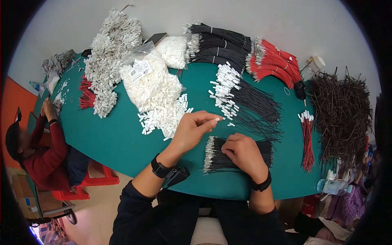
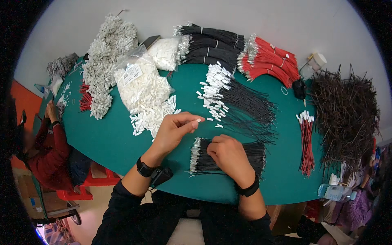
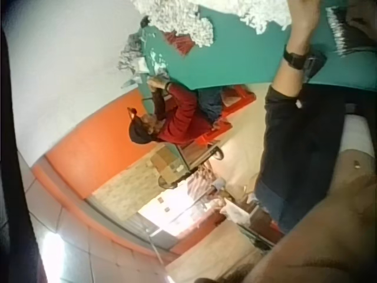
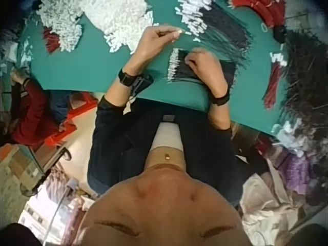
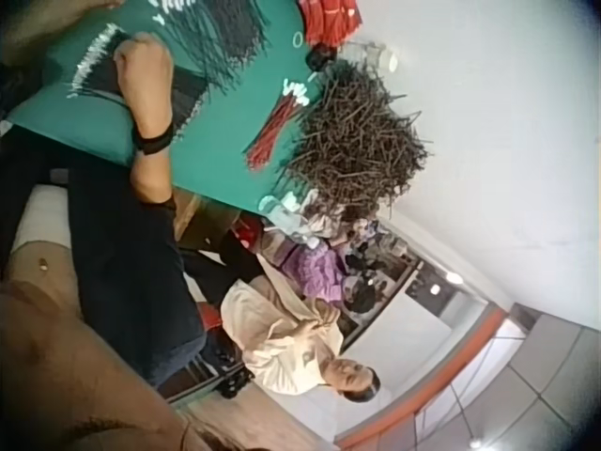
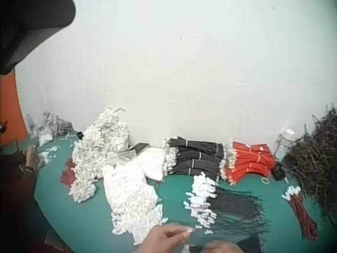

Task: Attaching white plastic caps to the ends of black electrical wires on a workbench.

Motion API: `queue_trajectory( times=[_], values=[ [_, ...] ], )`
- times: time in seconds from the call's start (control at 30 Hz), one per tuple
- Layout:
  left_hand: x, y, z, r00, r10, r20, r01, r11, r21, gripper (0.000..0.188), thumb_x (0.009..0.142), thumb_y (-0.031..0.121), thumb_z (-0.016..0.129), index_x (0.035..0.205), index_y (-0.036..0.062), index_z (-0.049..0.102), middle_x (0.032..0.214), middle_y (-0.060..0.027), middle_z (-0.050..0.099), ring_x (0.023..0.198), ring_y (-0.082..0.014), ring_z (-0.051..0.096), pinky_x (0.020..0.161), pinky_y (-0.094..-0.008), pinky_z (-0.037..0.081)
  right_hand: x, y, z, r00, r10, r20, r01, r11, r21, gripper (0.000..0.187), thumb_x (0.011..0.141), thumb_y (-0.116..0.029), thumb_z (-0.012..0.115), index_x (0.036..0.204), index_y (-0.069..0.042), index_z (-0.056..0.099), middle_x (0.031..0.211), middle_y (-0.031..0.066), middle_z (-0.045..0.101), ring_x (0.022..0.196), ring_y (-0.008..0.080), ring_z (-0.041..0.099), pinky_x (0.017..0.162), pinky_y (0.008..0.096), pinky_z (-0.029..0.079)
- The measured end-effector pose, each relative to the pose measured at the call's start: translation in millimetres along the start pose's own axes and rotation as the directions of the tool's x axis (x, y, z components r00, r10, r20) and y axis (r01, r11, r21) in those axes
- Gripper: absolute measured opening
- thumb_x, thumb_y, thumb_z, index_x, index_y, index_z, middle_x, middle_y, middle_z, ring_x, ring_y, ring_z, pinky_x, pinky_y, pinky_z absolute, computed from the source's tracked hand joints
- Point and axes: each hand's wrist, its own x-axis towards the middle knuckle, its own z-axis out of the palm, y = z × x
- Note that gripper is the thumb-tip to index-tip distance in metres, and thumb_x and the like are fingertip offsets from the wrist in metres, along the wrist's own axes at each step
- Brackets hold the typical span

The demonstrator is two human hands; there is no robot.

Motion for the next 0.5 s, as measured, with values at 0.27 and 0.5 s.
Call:
queue_trajectory(
  times=[0.27, 0.5],
  values=[
    [-2.1, 12.0, 2.3, 1.000, -0.011, -0.011, 0.010, 0.996, -0.091, 0.025, 0.103, 0.010, 0.063, 0.121, -0.0023, 0.075, 0.086, -0.0002, 0.060, 0.078, -0.0090, 0.054, 0.074, -0.0236, 0.045, 0.9, 0.0, 2.9, 1.000, -0.019, -0.001, 0.019, 1.000, 0.020, 0.004, 0.082, -0.007, 0.072, 0.084, -0.004, 0.069, 0.082, 0.0096, 0.062, 0.084, 0.0307, 0.064, 0.077, 0.0423, 0.053],
    [-5.0, 14.3, 0.4, 0.992, -0.128, -0.024, 0.117, 0.958, -0.263, 0.023, 0.103, 0.010, 0.065, 0.120, -0.0032, 0.074, 0.094, -0.0067, 0.074, 0.080, -0.0098, 0.065, 0.075, -0.0238, 0.054, 1.2, -4.8, -15.4, 1.000, 0.006, -0.007, -0.003, 0.937, 0.349, 0.007, 0.088, -0.004, 0.071, 0.089, 0.000, 0.065, 0.087, 0.0128, 0.067, 0.084, 0.0336, 0.067, 0.074, 0.0412, 0.053]
  ],
)
